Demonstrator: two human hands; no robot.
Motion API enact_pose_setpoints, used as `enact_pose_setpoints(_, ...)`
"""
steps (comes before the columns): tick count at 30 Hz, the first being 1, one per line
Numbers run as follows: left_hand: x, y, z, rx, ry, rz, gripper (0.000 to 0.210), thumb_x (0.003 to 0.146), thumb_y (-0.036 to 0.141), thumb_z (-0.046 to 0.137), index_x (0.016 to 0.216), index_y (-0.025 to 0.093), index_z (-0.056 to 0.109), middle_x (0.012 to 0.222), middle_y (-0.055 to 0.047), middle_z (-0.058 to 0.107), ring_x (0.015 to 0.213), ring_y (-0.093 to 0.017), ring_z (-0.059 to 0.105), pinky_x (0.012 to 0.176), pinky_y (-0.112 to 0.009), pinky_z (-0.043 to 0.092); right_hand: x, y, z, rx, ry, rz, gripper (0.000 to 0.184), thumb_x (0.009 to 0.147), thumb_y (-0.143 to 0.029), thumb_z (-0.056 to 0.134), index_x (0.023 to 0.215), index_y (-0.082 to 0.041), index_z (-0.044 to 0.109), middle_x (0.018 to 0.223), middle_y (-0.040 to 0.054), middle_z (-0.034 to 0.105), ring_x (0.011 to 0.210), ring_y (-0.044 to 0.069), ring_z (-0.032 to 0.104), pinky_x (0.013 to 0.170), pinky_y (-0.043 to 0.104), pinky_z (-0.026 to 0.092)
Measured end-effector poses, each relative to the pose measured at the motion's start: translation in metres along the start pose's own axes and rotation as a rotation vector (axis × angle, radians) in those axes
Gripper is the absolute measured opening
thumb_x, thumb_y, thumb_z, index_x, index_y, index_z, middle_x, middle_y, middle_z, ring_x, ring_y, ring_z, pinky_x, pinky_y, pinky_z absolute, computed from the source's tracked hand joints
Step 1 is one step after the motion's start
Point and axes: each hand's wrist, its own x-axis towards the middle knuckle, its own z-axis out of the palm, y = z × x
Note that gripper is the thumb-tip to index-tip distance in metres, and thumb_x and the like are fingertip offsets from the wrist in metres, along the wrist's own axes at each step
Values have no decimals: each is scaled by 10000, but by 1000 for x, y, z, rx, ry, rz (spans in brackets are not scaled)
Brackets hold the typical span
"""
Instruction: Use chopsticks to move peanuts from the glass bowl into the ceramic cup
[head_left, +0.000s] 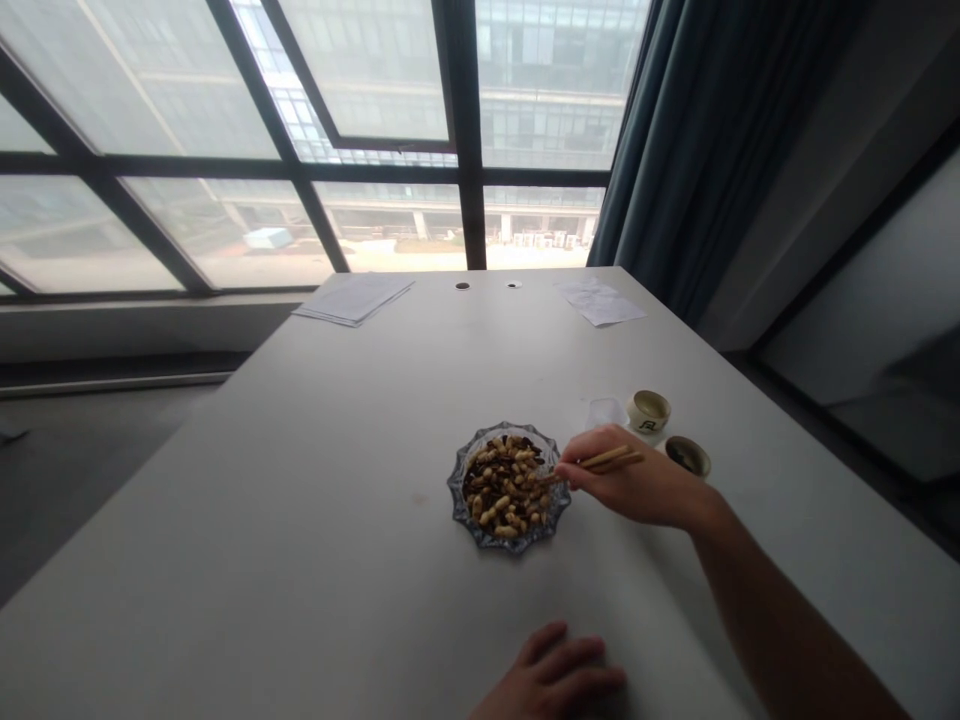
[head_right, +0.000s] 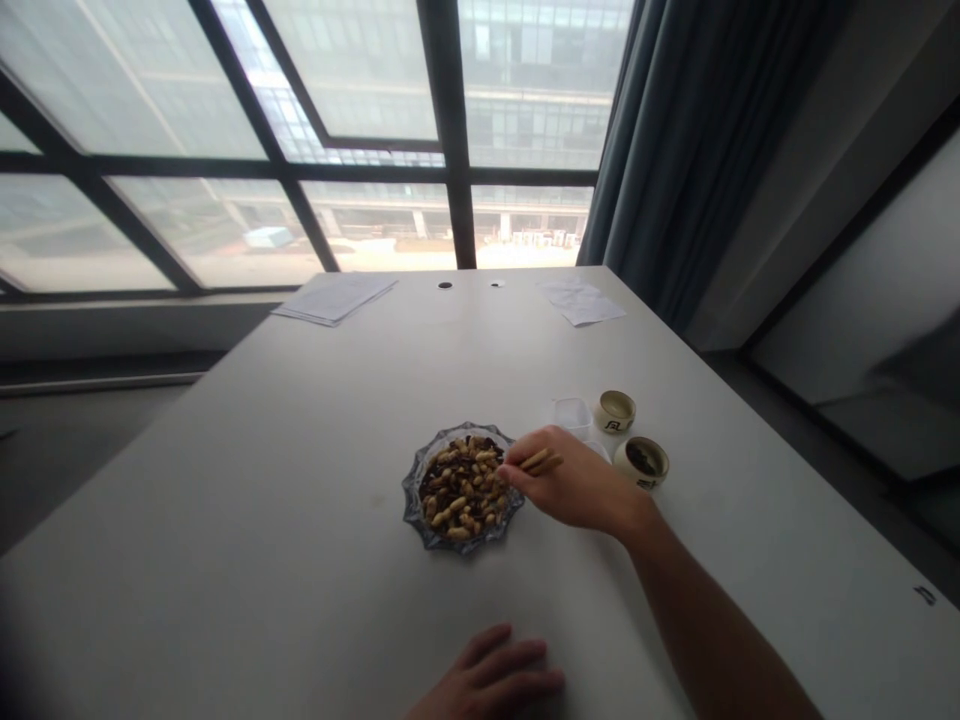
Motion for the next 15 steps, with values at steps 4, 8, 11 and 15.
enact_pose_setpoints(4,0,2,2,-24,-5,-22,218,1060,417,559,1167,325,724,1398,85,687,1365,-125,578,1236,-290,313,-6,-1,-7,-26,-26,22,347,991,-363,584,777,-186,792,721,21,765,687,180,690,620,251,471)
enact_pose_setpoints(8,-1,2,4,-25,-6,-22,213,1060,409,563,1168,317,721,1394,71,691,1366,-132,579,1226,-294,329,-8,-2,-15,-39,129,72,354,996,-396,592,805,-181,799,746,34,779,683,177,710,597,245,470)
enact_pose_setpoints(11,-1,2,5,-24,-3,-30,235,1074,410,528,1177,311,714,1396,92,687,1365,-123,580,1239,-290,308,-4,-1,-11,19,143,86,339,997,-385,590,826,-179,798,754,36,784,692,178,723,614,242,490)
enact_pose_setpoints(15,-1,2,5,-21,-9,-33,236,1069,416,537,1178,311,718,1397,95,687,1367,-122,579,1239,-287,313,3,0,3,96,42,81,303,984,-369,605,831,-178,783,771,37,788,717,185,726,634,245,501)
